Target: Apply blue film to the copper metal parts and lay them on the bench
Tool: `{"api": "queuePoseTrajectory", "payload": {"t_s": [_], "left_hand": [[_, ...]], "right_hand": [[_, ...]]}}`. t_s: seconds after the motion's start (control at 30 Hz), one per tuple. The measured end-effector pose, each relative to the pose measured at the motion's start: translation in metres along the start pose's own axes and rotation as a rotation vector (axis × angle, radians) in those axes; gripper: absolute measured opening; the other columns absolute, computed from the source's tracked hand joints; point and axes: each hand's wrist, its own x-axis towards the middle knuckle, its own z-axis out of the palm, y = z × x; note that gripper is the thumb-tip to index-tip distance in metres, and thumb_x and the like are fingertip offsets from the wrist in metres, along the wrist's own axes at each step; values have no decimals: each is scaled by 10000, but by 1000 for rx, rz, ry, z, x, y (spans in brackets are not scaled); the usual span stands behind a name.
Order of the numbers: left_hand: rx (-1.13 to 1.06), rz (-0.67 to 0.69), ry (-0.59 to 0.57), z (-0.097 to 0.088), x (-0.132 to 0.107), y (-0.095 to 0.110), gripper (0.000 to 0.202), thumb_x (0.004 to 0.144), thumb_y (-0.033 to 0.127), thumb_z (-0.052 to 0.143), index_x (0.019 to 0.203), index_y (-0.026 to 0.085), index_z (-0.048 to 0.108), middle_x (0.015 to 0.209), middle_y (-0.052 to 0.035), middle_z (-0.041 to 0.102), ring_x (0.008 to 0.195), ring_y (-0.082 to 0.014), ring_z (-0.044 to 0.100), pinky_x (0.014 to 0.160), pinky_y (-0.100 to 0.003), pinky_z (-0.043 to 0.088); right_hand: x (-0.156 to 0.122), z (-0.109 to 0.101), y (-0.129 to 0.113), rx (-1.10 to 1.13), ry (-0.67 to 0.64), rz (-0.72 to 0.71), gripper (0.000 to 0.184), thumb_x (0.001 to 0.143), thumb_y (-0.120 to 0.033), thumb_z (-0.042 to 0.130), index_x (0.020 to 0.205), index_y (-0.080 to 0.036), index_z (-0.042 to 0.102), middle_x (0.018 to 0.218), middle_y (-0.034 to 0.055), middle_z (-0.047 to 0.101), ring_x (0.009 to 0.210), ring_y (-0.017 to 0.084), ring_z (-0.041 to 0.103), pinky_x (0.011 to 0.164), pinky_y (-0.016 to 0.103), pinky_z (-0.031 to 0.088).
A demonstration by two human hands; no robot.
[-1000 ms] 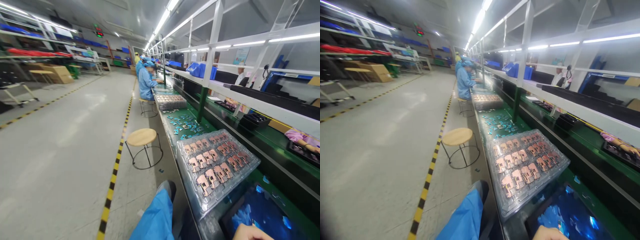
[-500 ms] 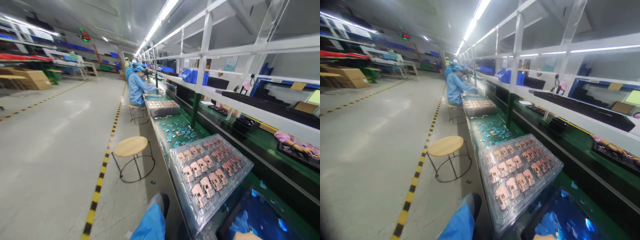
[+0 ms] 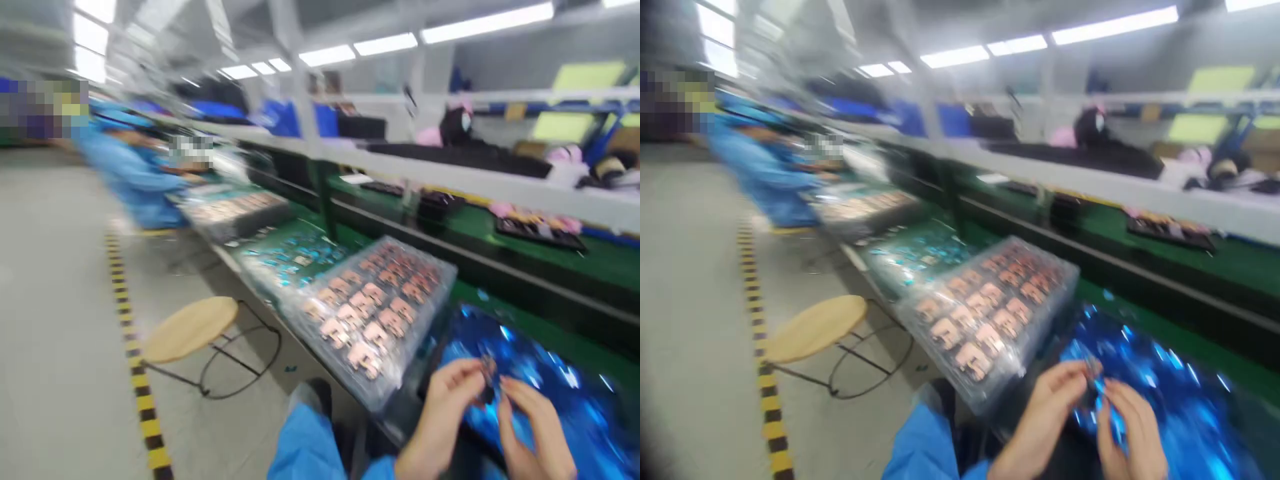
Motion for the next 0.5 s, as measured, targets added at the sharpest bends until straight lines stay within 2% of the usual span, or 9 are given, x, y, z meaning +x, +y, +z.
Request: {"api": "queuePoseTrajectory", "payload": {"t_s": [0.07, 0.17, 0.33, 0.5], "left_hand": [[-98, -36, 29, 9, -3, 9, 491, 770, 518, 990, 1092, 168, 869, 1210, -155, 809, 1087, -276, 742, 802, -280, 581], [-175, -116, 52, 15, 2, 13, 469, 754, 435, 1021, 1101, 164, 858, 1237, -146, 794, 1068, -241, 731, 808, -259, 580], [-170, -170, 59, 11, -2, 5, 433, 774, 384, 1023, 1109, 173, 848, 1199, -105, 788, 1000, -187, 716, 822, -249, 579], [-205, -204, 40, 13, -2, 4, 423, 786, 389, 1014, 1104, 173, 837, 1132, -87, 788, 963, -177, 705, 791, -239, 558]], "right_hand": [[3, -8, -7, -4, 27, -95, 223, 1006, -134, 720, 1177, -272, 759, 1035, 73, 826, 929, 278, 807, 808, 442, 688], [10, -13, -8, -63, -43, -113, 246, 1003, -61, 705, 1173, -236, 736, 1076, 91, 821, 998, 258, 800, 860, 416, 691], [14, -19, -13, -97, -48, -90, 271, 1005, -34, 701, 1198, -223, 720, 1060, 87, 814, 1005, 246, 797, 881, 402, 688], [7, -21, -14, -92, -61, -110, 265, 1018, -53, 675, 1196, -244, 716, 1004, 61, 801, 972, 233, 802, 848, 386, 690]]}}
